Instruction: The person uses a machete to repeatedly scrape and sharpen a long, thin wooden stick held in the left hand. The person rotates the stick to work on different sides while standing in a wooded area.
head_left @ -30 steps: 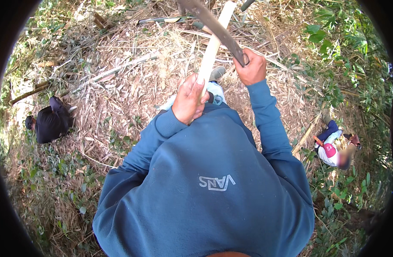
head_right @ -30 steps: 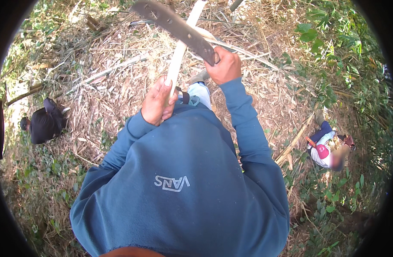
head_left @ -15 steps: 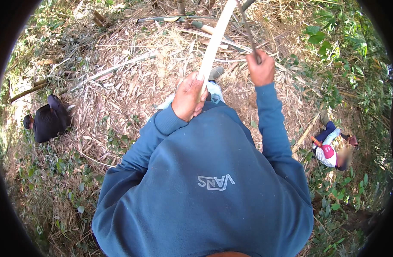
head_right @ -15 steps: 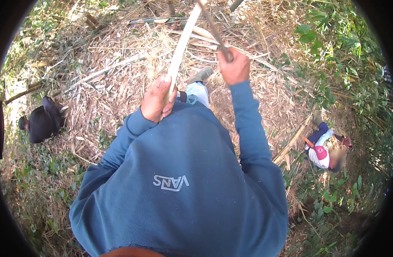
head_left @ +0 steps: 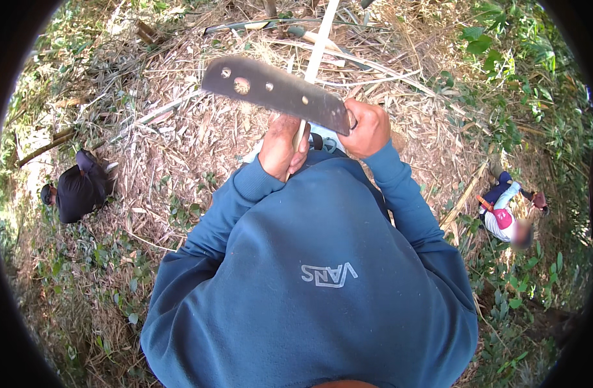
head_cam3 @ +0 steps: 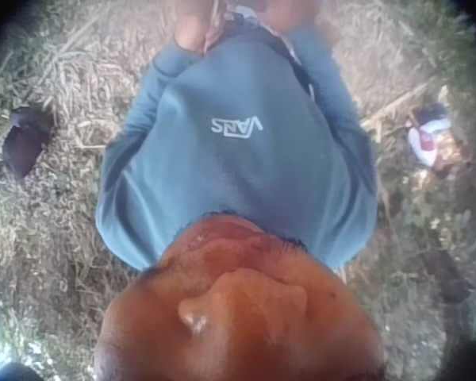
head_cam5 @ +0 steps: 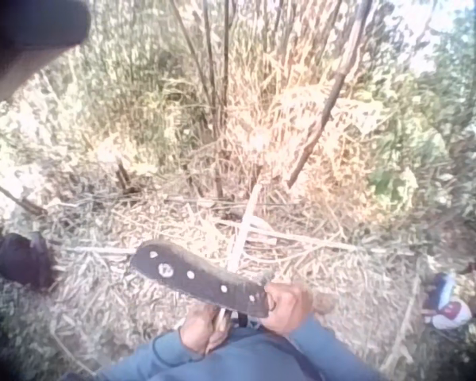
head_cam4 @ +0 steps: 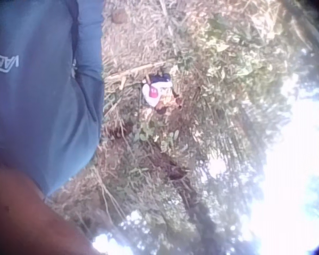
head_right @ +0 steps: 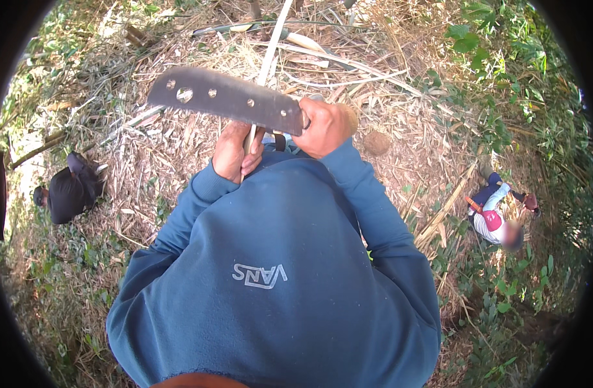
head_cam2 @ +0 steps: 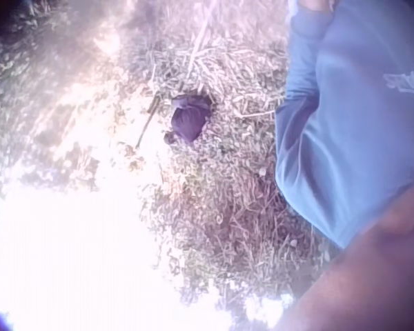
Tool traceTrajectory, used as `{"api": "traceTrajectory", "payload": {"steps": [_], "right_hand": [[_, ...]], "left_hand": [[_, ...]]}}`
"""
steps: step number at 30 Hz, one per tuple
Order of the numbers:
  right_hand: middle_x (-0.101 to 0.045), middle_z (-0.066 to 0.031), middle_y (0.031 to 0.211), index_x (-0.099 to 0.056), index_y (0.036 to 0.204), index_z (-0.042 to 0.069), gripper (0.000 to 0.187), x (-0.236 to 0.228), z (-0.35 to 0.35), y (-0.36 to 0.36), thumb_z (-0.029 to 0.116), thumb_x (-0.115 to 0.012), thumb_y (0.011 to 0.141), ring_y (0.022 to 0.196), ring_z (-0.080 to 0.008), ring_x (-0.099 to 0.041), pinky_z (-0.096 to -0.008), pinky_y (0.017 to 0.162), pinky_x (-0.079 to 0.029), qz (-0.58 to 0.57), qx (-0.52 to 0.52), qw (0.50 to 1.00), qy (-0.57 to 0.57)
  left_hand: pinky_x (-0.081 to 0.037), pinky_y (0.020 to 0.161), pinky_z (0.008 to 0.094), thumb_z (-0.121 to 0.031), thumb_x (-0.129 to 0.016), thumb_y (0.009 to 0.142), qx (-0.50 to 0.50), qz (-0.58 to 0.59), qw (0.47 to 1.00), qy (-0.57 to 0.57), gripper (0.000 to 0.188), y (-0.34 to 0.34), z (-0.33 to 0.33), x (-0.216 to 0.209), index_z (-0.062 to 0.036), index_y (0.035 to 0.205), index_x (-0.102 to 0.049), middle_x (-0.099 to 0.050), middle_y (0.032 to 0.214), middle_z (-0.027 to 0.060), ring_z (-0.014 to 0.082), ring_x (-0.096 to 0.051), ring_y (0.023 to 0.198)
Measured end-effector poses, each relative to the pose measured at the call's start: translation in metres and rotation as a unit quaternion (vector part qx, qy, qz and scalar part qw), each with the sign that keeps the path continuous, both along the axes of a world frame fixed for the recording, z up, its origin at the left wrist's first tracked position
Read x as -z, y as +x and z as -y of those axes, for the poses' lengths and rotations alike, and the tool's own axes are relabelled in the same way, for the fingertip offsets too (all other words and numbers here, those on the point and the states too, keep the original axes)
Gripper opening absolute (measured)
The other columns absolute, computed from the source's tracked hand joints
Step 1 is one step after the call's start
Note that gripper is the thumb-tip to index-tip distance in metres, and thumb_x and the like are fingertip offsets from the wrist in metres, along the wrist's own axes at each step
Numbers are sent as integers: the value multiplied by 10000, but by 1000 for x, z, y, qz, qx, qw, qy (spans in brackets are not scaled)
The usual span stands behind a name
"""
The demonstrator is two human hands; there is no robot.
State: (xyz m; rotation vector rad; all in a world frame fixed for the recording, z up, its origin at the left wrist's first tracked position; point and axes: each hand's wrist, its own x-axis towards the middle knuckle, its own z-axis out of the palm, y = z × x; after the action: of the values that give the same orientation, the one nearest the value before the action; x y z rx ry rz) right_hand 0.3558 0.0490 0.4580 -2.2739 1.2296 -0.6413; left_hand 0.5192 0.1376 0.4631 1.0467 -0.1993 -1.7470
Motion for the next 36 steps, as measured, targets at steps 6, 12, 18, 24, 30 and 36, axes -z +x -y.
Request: {"api": "traceTrajectory", "payload": {"steps": [6, 12, 18, 24, 30, 36], "right_hand": [[-542, -167, 572, -576, 669, 45, 235, 3, 15, -1, 234, -705, 718, 522, -358, -563, -397, 485, -416, -13, 11, 1000, 1], [-561, -186, 599, -641, 776, 32, 158, -12, 14, -3, 167, -698, 719, 548, -352, -591, -394, 517, -443, -82, -54, 995, -31], [-570, -135, 572, -626, 694, 109, 214, 1, 26, -3, 309, -701, 708, 539, -344, -583, -418, 496, -440, -10, 6, 999, -40], [-591, -90, 544, -669, 722, 99, 234, 7, 73, -13, 327, -676, 771, 498, -251, -605, -379, 488, -444, -29, 64, 997, -37], [-598, -75, 545, -683, 809, 47, 184, -19, 96, -15, 230, -669, 798, 483, -208, -590, -367, 497, -460, -46, 159, 985, 48], [-570, -136, 583, -606, 718, 29, 193, -12, 8, -13, 196, -703, 720, 486, -234, -583, -341, 480, -435, 66, -32, 997, 34]], "left_hand": [[-240, 288, 211, -350, -336, 1033, 17, -10, 999, -44, 323, 6, -2, 7, -62, 950, -457, -401, 577, 6, 67, -276, 339], [-248, 287, 203, -354, -327, 1034, 18, 10, 999, -37, 323, 5, -5, 0, -72, 908, -422, -408, 589, 2, 66, -274, 333], [-250, 279, 201, -311, -320, 1037, 27, 2, 998, -51, 265, 1, -9, 1, -81, 941, -407, -414, 601, 3, 61, -279, 330], [-256, 277, 203, -321, -323, 1035, 39, -4, 997, -71, 273, 1, -8, 4, -76, 945, -400, -411, 593, 3, 65, -279, 328], [-261, 277, 204, -340, -332, 1034, 52, 32, 994, -92, 282, -2, -8, 6, -81, 944, -400, -432, 603, 10, 67, -295, 331], [-273, 293, 213, -351, -367, 1028, 8, 61, 998, -16, 275, -4, -3, -1, -84, 996, -424, -440, 603, 22, 79, -319, 356]]}}
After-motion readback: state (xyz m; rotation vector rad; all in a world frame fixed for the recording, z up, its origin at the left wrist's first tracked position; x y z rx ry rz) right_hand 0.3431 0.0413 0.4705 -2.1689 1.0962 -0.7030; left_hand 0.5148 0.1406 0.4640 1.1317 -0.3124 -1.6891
